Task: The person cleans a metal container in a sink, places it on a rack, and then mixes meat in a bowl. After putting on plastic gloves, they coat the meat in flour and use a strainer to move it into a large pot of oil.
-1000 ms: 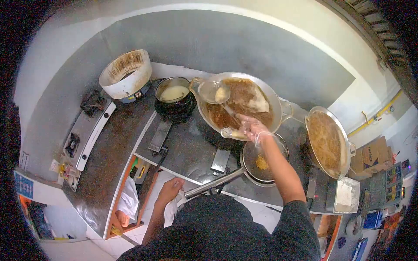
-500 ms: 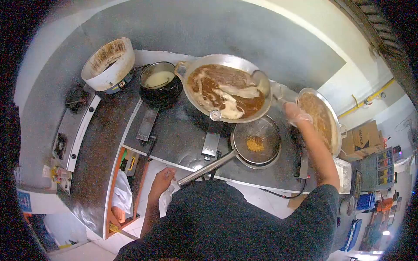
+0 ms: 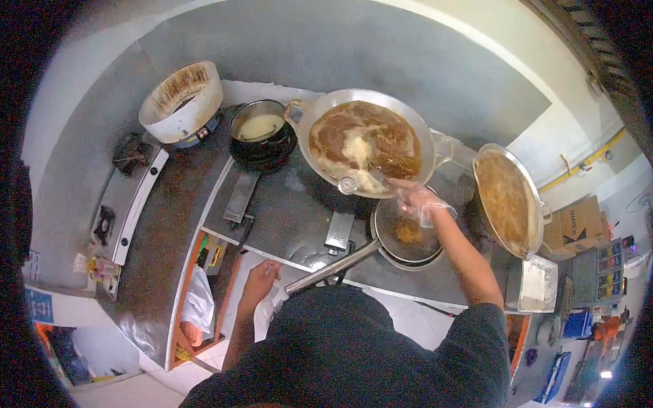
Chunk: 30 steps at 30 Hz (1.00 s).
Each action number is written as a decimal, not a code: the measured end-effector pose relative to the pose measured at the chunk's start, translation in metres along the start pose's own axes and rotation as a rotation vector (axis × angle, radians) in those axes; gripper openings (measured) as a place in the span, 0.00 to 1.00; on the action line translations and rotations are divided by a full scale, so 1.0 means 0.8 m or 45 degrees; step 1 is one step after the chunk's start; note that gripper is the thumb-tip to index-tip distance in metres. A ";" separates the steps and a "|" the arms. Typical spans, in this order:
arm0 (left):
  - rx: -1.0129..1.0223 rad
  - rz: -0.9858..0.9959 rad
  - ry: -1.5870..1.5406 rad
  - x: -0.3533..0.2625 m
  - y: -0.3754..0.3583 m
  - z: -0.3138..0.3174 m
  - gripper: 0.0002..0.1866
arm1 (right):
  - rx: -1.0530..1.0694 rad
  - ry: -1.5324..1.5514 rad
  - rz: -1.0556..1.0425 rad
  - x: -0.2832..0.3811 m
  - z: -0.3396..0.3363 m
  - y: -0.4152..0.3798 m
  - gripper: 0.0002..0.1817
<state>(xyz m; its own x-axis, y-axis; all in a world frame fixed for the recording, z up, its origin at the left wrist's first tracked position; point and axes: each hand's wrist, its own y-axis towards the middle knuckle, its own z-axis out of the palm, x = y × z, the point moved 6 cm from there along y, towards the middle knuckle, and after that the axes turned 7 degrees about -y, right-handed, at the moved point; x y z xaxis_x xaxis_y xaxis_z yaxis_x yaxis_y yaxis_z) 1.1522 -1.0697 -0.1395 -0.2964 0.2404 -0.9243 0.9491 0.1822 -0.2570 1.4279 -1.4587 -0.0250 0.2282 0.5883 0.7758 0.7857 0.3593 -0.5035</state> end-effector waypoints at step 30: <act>0.307 0.076 0.157 0.022 0.053 0.035 0.17 | -0.951 -0.642 0.495 -0.258 0.119 -0.307 0.39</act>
<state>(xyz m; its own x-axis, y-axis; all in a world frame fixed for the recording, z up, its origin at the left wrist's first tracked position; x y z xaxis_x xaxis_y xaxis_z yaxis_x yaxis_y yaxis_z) 1.1900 -1.0843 -0.1740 -0.2359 0.3608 -0.9023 0.9589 -0.0645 -0.2765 1.1332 -1.5992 -0.0980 0.4123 0.8714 0.2657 0.9090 -0.3737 -0.1847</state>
